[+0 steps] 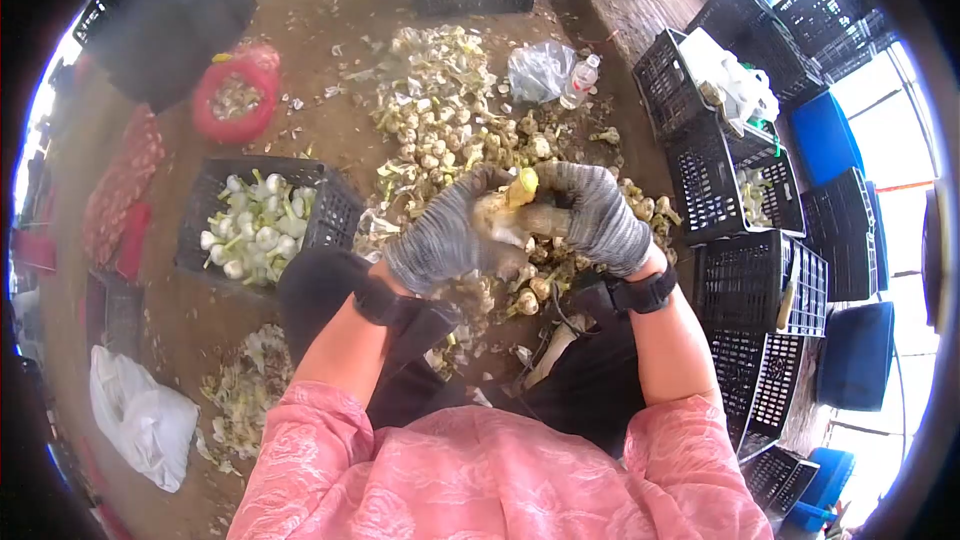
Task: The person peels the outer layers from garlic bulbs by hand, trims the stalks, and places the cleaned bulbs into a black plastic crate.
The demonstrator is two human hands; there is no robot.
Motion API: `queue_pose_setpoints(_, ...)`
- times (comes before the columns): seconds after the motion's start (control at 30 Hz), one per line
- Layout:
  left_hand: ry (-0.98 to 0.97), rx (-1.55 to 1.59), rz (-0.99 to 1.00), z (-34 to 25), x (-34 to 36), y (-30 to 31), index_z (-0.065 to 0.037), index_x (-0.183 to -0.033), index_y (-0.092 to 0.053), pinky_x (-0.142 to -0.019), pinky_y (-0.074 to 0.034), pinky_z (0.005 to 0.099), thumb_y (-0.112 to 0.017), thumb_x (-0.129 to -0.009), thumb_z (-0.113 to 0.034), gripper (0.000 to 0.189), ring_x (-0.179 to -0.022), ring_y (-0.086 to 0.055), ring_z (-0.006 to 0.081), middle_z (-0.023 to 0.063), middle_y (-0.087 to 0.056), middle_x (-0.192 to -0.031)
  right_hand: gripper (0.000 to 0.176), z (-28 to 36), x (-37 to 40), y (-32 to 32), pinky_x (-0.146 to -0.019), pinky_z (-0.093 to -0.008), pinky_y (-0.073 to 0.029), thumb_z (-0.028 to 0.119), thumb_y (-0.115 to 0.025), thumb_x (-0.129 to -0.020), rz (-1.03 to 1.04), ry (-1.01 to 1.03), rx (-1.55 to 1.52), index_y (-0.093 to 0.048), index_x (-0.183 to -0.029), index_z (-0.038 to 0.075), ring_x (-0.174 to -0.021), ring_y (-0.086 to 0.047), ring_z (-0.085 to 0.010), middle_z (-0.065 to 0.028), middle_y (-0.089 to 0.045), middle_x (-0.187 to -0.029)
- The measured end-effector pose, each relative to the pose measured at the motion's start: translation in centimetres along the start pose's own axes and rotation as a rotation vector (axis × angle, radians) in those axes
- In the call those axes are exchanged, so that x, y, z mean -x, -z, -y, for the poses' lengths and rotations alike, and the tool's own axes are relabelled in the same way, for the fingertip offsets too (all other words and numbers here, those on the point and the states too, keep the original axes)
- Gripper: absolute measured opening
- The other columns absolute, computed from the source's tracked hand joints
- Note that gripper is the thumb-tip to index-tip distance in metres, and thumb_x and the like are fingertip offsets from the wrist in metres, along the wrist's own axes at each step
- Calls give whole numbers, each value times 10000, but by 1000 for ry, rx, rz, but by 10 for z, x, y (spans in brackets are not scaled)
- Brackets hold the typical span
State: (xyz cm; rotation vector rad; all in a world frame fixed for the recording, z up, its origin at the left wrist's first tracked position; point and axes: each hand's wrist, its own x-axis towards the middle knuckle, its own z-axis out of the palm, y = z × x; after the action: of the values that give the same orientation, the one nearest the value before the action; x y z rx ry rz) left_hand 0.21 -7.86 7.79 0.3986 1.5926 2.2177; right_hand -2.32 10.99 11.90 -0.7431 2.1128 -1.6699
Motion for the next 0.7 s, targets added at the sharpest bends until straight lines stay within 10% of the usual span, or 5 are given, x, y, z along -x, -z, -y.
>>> queue_pose_setpoints(0.17,83,201,84,15,3,11,-25,-1174,-466,-778,-485,333,-814,-599,-235,704,-902,-555,185,102,-575,-984,304,-16,9,9,-754,-253,-474,27,-651,-759,-53,-87,-159,-580,-1053,8,-833,-572,-106,-50,-637,-914)
queue_pose_setpoints(0.23,115,852,270,16,-6,5,-17,-1182,-458,-787,-496,340,-730,-681,-385,678,-914,-567,207,114,-574,-1006,335,-22,12,3,-781,-251,-470,36,-653,-764,-49,-78,-354,-561,-1084,3,-884,-557,-108,-62,-614,-984)
queue_pose_setpoints(0.27,209,1024,277,17,-5,13,-52,-1191,-415,-858,-460,349,-706,-734,-121,546,-1010,-531,215,111,-534,-1064,342,-24,12,-5,-795,-251,-466,42,-648,-772,-148,-44,-361,-550,-1097,0,-908,-546,-107,-66,-598,-1017)
queue_pose_setpoints(0.4,-408,199,-152,4,-2,-25,-34,-1175,-447,-828,-489,322,-717,-717,-284,588,-954,-550,205,104,-551,-1037,326,-27,14,-14,-815,-261,-456,57,-610,-810,-264,134,-145,-529,-1120,-6,-945,-529,-115,-70,-571,-1065)
queue_pose_setpoints(0.7,85,577,-105,19,1,8,-21,-1207,-418,-821,-483,317,-787,-629,-289,736,-967,-543,165,69,-553,-1044,241,-24,24,-12,-705,-255,-483,153,-558,-843,-258,-106,-731,-585,-1001,-27,-768,-601,-121,-57,-631,-892)
